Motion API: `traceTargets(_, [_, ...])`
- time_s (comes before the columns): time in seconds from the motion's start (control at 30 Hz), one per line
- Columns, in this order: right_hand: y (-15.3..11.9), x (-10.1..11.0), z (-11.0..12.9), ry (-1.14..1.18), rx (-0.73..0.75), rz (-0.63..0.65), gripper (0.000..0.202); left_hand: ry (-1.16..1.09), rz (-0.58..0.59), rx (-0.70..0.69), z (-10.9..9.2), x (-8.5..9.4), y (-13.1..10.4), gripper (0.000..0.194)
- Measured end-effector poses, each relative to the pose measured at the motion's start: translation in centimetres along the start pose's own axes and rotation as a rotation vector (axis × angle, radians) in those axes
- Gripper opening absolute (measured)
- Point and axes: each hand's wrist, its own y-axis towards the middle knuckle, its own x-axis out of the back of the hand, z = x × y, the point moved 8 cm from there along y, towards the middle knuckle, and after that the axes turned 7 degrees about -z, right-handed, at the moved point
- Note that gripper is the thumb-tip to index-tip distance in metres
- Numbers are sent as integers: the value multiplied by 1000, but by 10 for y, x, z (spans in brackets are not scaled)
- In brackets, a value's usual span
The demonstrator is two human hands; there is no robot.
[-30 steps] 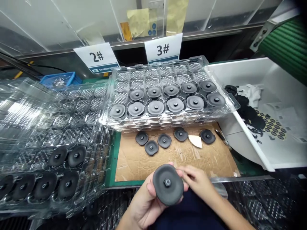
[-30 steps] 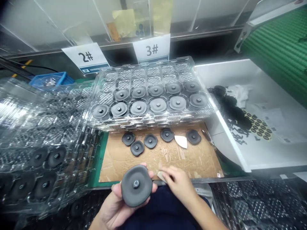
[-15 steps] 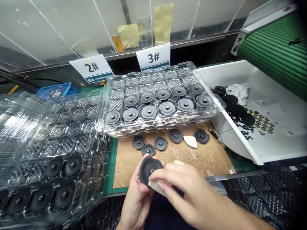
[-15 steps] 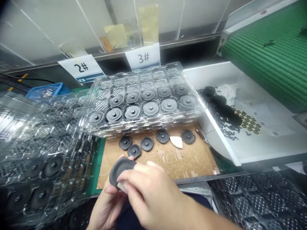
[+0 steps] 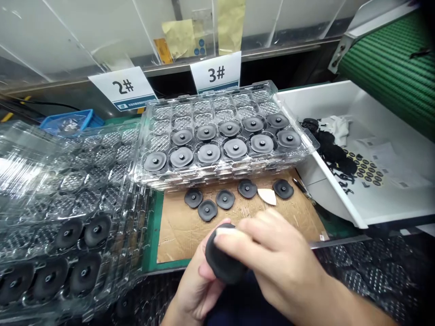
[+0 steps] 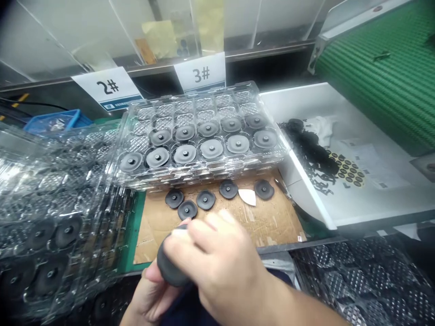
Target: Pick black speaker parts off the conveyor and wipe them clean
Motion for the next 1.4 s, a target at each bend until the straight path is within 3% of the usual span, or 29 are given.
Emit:
traceTargets(0.07, [8,-7,4,133,146,50,23,2,55,21,2,-3,-2,59])
traceTargets(0.1, [11,-8,-2,210,140,52,24,-1,75,36,2,-3,-3,59])
traceTargets(0.2, [5,-5,-53,276,-170,-93,27,-44,108,71,0,-3,-7,55])
traceTargets(0.3, [-34,-20,-107,167,-496,-101,23,-91,151,83,-3,-4,-7,56])
traceTargets(0.4, [-82,-48,-139,65,-598,-46,27,-108,158,115,-1,-1,-3,59])
traceTargets(0.5, [-121,-64,-156,-69,-642,-122,34,-120,136,145,3,5,1,60])
traceTargets(0.67, [-140,-76,-159,-193,-613,-153,36,-127,107,152,3,11,3,58])
traceTargets(0.97, [-116,-68,-171,-232,-603,-164,29,-137,97,132,4,7,1,54])
traceTargets(1.13, [-112,-73,-152,-76,-604,-98,30,-163,53,91,3,12,3,48])
traceTargets(1.27, [-109,-82,-136,67,-572,-7,21,-192,-50,45,4,21,12,40])
traceTargets(1.4, [-83,-58,-123,116,-599,-65,20,-147,-123,-7,7,23,17,37])
